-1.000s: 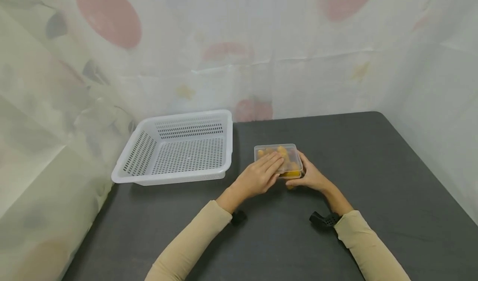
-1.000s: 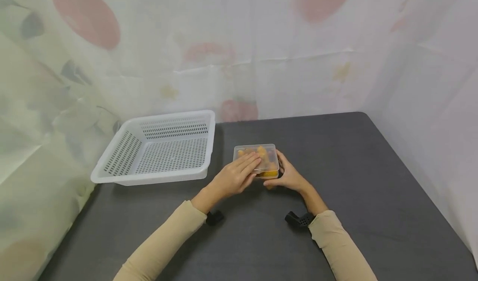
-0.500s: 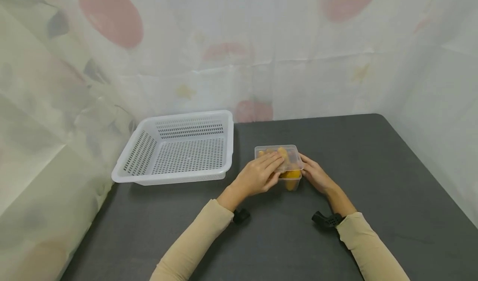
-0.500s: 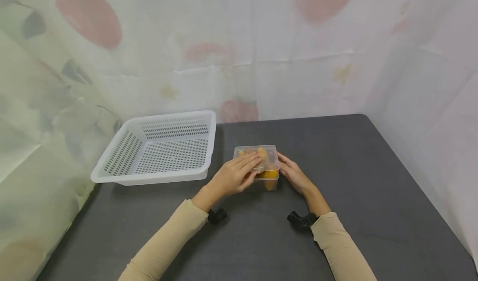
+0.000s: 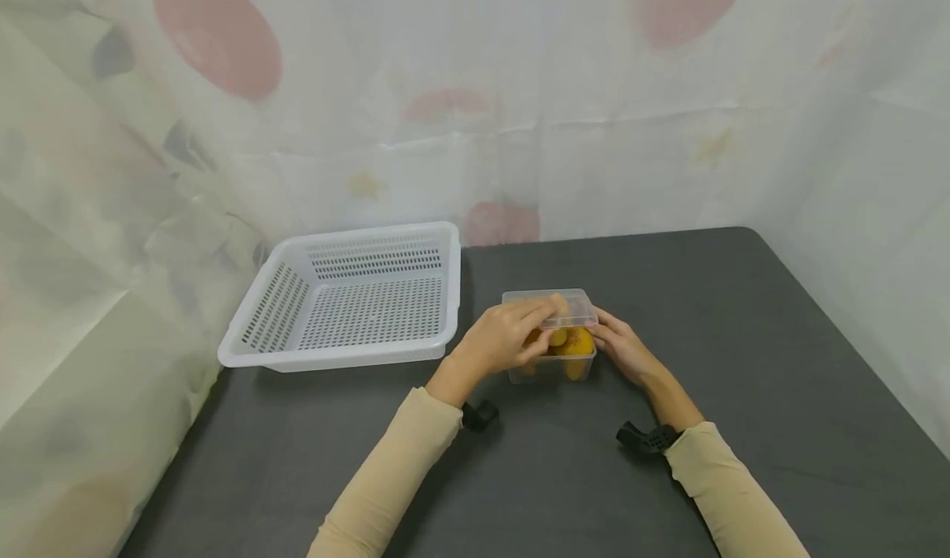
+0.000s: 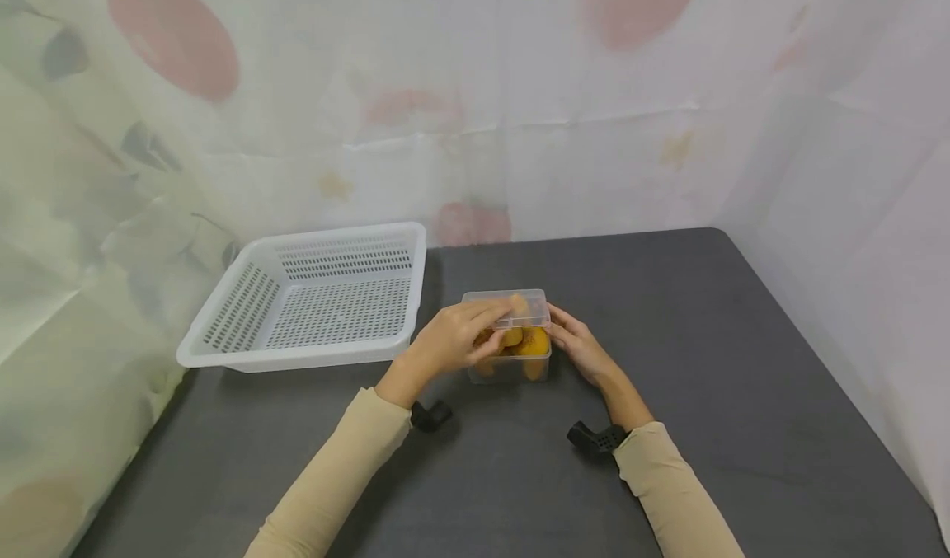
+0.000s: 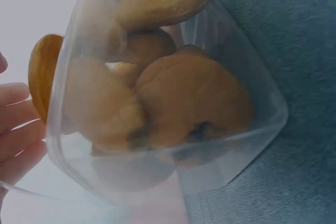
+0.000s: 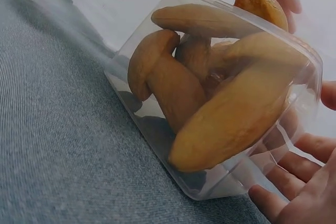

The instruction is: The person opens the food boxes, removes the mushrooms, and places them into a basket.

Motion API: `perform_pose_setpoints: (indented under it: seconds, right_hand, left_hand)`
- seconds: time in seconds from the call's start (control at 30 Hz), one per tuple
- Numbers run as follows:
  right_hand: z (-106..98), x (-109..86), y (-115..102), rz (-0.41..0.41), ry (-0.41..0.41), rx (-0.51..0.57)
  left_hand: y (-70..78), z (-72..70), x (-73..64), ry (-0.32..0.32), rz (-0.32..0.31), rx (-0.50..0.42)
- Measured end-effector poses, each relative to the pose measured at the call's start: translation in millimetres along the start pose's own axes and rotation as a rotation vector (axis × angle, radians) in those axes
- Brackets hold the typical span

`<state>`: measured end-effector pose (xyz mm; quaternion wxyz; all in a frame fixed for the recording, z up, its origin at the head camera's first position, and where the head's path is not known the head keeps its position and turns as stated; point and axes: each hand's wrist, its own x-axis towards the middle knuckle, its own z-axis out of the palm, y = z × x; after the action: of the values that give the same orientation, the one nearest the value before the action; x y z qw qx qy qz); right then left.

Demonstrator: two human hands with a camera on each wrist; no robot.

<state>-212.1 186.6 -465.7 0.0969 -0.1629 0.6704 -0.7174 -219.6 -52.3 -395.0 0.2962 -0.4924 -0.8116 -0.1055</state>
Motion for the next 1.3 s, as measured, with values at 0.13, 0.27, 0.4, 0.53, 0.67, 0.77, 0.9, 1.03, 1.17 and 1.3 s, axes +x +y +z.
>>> perform_pose_setpoints:
  seconds: [0.13,0.27,0.4,0.53,0.67,0.77,0.9,1.03,1.17,1.3]
  right_hand:
    - [1.6,0.8,-0.2,-0.042,0.030,-0.002]
    - [1.5,0.5,1.0,-0.071,0.086,-0.022]
    - [2.0,0.5,2.4,-0.079,0.121,-0.023]
    - [3.1,0.4,2.7,-0.104,0.146,-0.034]
    - [3.4,0.8,3.1,-0.152,0.161,-0.012]
    - [3.5,1.4,3.8,-0.190,0.159,0.007]
    - [4.3,1.5,5.2,-0.234,0.151,0.021]
    - [4.4,0.9,6.9,-0.259,0.149,0.034]
    - [3.5,0.6,7.1,-0.265,0.144,0.040]
    - [2.8,1.1,6.3,-0.260,0.130,0.040]
  left_hand:
    - [-3.3,-2.3,3.6,0.006,0.007,0.011]
    - [-5.5,-2.6,6.3,0.073,0.024,0.047]
    - [-7.6,-5.9,7.7,0.158,-0.004,0.049]
    - [-9.3,-9.7,5.6,0.196,-0.033,-0.007]
    - [-9.8,-10.3,0.0,0.189,-0.014,-0.050]
    - [-9.8,-10.3,-4.7,0.190,-0.002,-0.079]
    - [-9.7,-13.1,-11.6,0.209,-0.019,-0.110]
    - [-10.8,-18.8,-18.2,0.241,-0.038,-0.118]
    - [-11.1,-26.4,-23.9,0.280,-0.024,-0.108]
    - [-8.4,-32.6,-30.5,0.308,0.017,-0.085]
